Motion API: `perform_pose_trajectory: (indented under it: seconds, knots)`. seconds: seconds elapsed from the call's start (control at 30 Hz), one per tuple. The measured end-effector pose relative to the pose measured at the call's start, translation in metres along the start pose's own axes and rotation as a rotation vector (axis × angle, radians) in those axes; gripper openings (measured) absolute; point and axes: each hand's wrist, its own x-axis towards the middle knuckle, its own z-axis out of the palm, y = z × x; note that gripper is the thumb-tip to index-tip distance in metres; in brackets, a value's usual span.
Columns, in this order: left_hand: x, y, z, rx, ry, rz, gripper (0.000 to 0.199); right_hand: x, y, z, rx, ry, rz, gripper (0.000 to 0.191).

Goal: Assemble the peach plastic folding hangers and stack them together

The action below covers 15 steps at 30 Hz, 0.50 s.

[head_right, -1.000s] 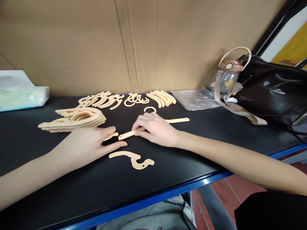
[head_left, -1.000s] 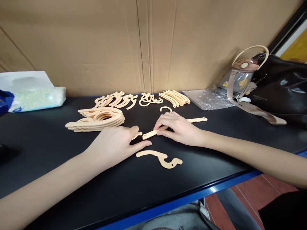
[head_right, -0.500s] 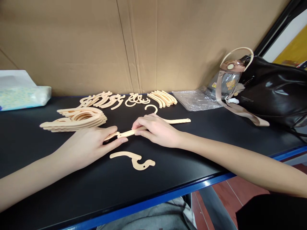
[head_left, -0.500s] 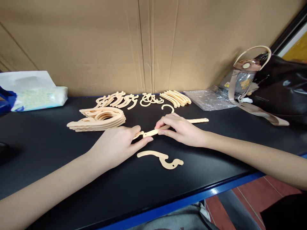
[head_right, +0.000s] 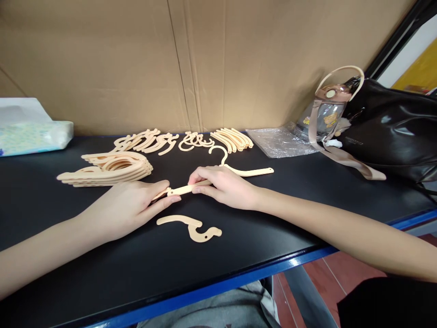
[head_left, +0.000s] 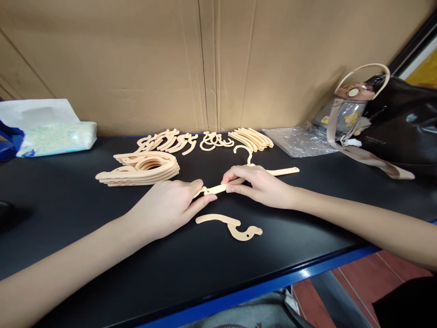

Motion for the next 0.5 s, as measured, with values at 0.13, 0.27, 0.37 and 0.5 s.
perform_pose_trajectory:
  seconds: [0.13, 0.27, 0.37, 0.5]
  knots:
    - [0.001, 0.001, -0.002, 0.009, -0.013, 0.004, 0.045, 0.0, 0.001, 0.001, 0.038, -0.01, 0.033, 0.006]
    - [0.002, 0.006, -0.008, 0.043, -0.074, -0.026, 0.041, 0.0, 0.002, 0.001, 0.074, -0.007, 0.044, 0.008]
    - [0.004, 0.009, -0.012, 0.108, -0.125, -0.045, 0.04, 0.0, 0.002, 0.001, 0.115, -0.01, 0.062, 0.009]
    - [0.005, 0.012, -0.013, 0.183, -0.177, -0.051, 0.039, 0.0, 0.002, 0.002, 0.221, -0.037, 0.088, 0.011]
